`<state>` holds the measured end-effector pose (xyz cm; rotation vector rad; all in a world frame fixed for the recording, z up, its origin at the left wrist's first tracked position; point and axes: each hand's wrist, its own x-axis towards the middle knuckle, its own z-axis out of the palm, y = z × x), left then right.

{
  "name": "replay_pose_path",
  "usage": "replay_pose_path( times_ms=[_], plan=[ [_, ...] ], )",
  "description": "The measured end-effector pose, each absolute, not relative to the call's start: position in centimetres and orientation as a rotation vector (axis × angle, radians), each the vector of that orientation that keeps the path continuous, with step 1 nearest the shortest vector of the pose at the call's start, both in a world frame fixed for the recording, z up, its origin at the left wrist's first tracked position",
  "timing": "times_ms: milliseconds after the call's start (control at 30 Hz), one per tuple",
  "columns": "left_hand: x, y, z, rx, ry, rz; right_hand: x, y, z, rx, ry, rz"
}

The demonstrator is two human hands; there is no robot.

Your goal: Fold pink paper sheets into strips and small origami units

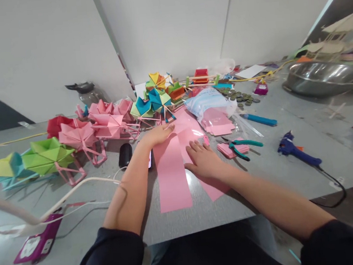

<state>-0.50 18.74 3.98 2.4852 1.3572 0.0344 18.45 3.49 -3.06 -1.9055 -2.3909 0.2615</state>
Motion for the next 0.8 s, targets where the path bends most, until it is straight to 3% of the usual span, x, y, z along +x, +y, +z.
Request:
replay_pose_path(
  times_ms=[233,600,800],
  plan=[
    [-3.7,13.8,7.0,2.225,1.244,0.478,18.7,1.8,-0.9,-1.757,-2.573,0.334],
    [-6.3,6.6,4.5,2.07,0.874,0.068,18.7,1.3,0.8,-1.696,-2.648,0.401],
    [-6.8,6.5,4.8,2.038,0.791,0.05,19.2,1.5,0.4,-1.541,-2.689,0.47]
  ],
)
